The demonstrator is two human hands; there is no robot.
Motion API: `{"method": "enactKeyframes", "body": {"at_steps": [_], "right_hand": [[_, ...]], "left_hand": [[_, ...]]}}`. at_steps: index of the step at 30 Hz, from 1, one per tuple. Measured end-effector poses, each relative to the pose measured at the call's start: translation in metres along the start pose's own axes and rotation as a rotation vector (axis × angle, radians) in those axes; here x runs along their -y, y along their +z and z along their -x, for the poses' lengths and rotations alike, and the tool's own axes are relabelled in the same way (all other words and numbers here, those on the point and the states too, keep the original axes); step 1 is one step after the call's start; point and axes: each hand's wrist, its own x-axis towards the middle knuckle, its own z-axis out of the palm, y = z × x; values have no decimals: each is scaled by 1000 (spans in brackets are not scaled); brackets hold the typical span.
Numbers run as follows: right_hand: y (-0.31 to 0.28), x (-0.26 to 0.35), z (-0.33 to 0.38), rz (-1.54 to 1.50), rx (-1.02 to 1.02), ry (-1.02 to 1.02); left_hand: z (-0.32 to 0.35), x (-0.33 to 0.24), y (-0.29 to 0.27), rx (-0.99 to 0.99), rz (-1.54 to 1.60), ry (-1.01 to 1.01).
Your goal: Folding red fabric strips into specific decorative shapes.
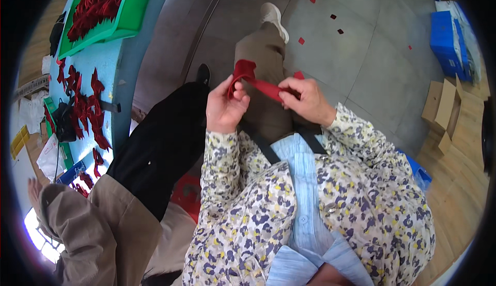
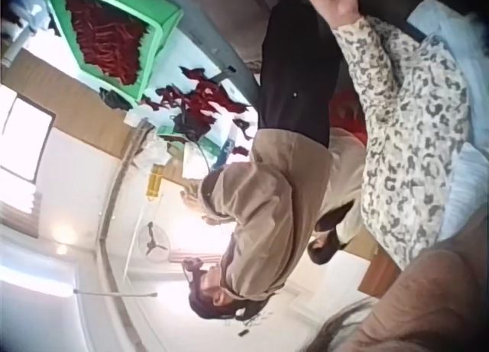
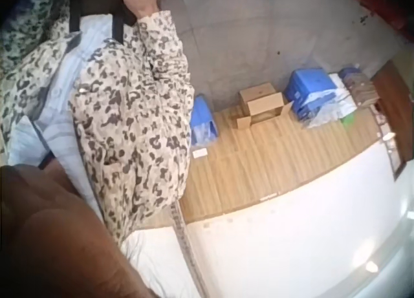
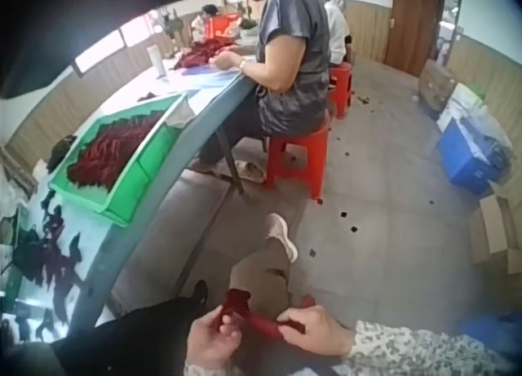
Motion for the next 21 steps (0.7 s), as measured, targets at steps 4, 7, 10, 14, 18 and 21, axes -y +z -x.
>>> {"method": "enactKeyframes", "body": {"at_steps": [4,7,10,14,18,21], "right_hand": [[14,-7,1,-96,23,19],[19,-9,6,-87,19,54],[22,-5,12,-17,1,73],[27,7,22,99,86,-122],[39,2,22,182,47,-214],[46,4,22,104,-87,-218]], "left_hand": [[3,-4,-23,-148,-129,22],[10,-13,-32,-134,-219,47],[12,-13,-41,-144,-315,70],[15,-13,-43,-186,-466,105],[17,-21,-37,-213,-583,137],[17,-25,-38,-208,-633,131]]}}
